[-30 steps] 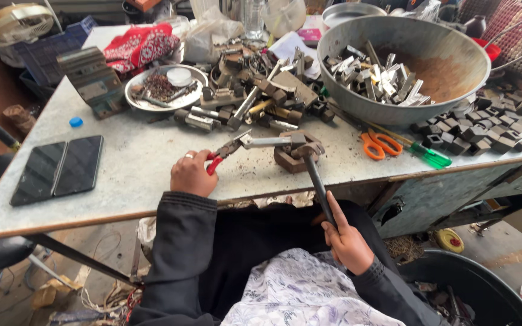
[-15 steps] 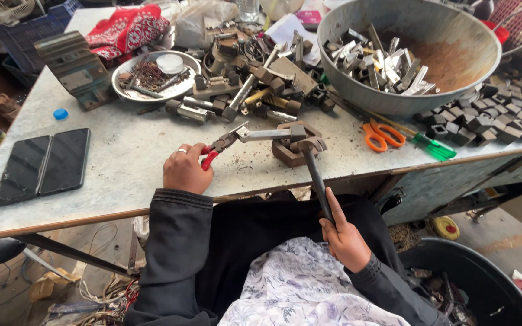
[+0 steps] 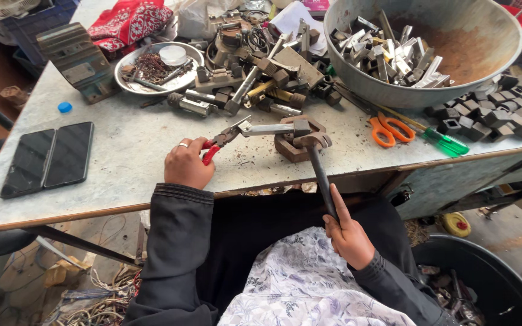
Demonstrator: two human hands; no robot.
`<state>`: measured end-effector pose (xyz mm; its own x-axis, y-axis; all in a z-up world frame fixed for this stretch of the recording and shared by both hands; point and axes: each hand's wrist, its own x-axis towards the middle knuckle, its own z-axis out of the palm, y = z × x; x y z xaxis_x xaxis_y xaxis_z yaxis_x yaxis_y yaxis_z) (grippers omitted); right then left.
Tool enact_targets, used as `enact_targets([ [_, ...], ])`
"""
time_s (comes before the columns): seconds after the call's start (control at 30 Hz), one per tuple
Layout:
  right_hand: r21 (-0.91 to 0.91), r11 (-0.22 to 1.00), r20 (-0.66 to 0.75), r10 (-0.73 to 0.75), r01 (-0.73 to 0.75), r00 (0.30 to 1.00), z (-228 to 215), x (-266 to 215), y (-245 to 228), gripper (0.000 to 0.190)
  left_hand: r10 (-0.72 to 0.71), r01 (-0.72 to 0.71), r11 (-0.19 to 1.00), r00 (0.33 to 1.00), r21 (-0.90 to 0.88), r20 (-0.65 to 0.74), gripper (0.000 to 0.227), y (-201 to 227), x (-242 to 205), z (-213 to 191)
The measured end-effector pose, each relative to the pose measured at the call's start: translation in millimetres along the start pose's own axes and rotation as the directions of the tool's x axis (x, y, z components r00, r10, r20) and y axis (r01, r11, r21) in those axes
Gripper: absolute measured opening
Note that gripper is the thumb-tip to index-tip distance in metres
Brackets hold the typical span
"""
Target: The person uses pliers and a hammer to strike and adjust metal lock cylinders on a cluttered workbench. They repeatedly position each lock in the pliers and tap it with the hammer, then set the lock aside and pick up another.
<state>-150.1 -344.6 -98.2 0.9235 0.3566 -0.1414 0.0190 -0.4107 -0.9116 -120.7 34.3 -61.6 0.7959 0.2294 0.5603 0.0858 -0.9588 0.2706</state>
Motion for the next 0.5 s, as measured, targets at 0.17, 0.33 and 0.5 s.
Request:
enact_targets([
  [0.17, -0.009, 1.0, 0.008, -0.019, 0.019, 1.0, 1, 0, 6, 0.079, 0.004, -0.004, 1.0, 1.0, -0.017, 0.0, 0.038, -1, -1, 5],
  [0.33, -0.028, 0.999, -0.025, -0.022, 0.021, 0.999, 1, 2, 10, 0.078, 0.035, -0.036, 0.999, 0.999, -0.037, -0.025, 0.029, -4, 2, 8],
  [0.5, -0.145, 0.982, -0.073, -0.135, 0.123, 0.988, -2, 5, 12, 0.078, 0.034, -0.036, 0.998, 0.999, -0.056, -0.038, 0.025, -4, 4, 7],
])
